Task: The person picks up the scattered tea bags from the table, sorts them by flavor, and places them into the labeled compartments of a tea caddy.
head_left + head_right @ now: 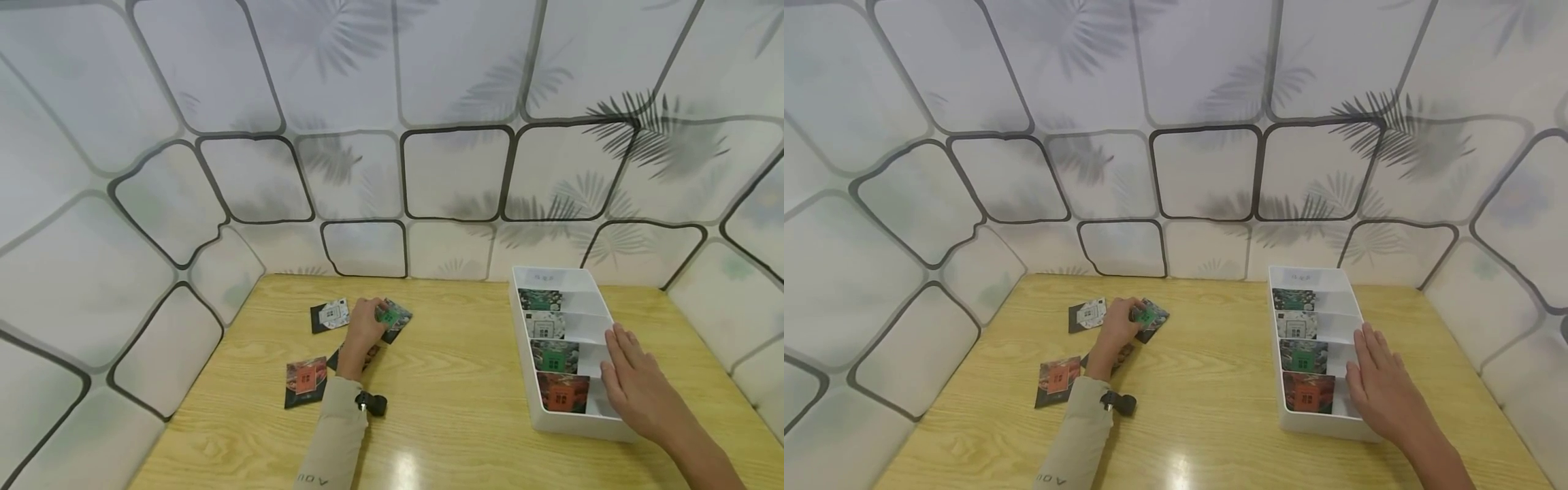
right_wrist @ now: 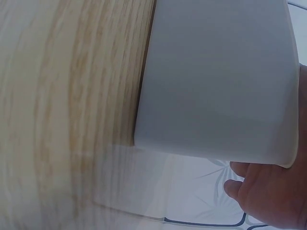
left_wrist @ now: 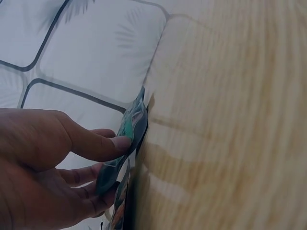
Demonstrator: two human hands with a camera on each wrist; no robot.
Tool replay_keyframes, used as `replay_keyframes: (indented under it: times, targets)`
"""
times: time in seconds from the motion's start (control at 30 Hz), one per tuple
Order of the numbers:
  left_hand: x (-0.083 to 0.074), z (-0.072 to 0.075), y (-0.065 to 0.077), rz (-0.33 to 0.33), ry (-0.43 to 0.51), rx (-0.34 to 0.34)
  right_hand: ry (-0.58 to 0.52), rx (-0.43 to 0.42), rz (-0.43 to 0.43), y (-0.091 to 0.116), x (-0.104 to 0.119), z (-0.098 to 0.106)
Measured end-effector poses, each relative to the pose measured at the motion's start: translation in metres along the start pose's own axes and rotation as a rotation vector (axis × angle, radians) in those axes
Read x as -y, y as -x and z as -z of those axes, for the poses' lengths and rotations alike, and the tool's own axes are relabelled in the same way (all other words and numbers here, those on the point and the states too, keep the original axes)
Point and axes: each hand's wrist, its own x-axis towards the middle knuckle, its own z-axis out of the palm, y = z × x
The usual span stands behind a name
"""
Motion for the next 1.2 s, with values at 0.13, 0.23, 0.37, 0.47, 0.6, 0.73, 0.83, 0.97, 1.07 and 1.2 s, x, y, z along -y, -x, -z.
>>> replay_keyframes:
  times: [0.13, 0.23, 0.37, 0.47, 0.6, 0.73, 0.83, 0.97, 1.07, 1.2]
  targets:
    - [0.001, 0.002, 0.0, -0.013, 0.029, 0.012, -0.001, 0.015, -0.016, 0.001, 0.001, -0.001]
    - [0.0, 0.004, 0.001, -0.015, 0.065, 0.022, -0.001, 0.026, -0.03, 0.002, 0.001, -0.001]
    - [-0.003, 0.007, 0.002, -0.013, 0.107, 0.036, -0.004, 0.026, -0.033, 0.003, 0.002, 0.0]
    - [-0.005, 0.009, 0.003, -0.021, 0.141, 0.043, -0.009, 0.018, -0.028, 0.003, 0.003, 0.001]
    - [-0.008, 0.012, 0.004, -0.036, 0.193, 0.055, -0.009, 0.009, -0.018, 0.004, 0.003, 0.002]
    - [-0.009, 0.015, 0.006, -0.059, 0.2, 0.074, -0.005, -0.001, -0.012, 0.003, 0.003, 0.002]
    - [-0.008, 0.016, 0.005, -0.089, 0.22, 0.08, -0.001, -0.007, -0.012, 0.003, 0.003, 0.002]
    - [-0.009, 0.019, 0.006, -0.141, 0.277, 0.057, 0.004, -0.006, -0.014, 0.002, 0.003, 0.002]
    - [-0.011, 0.021, 0.007, -0.186, 0.308, 0.04, 0.005, -0.001, -0.015, 0.002, 0.004, 0.002]
    - [-0.011, 0.021, 0.005, -0.239, 0.329, 0.032, 0.0, 0.011, -0.019, 0.001, 0.005, 0.003]
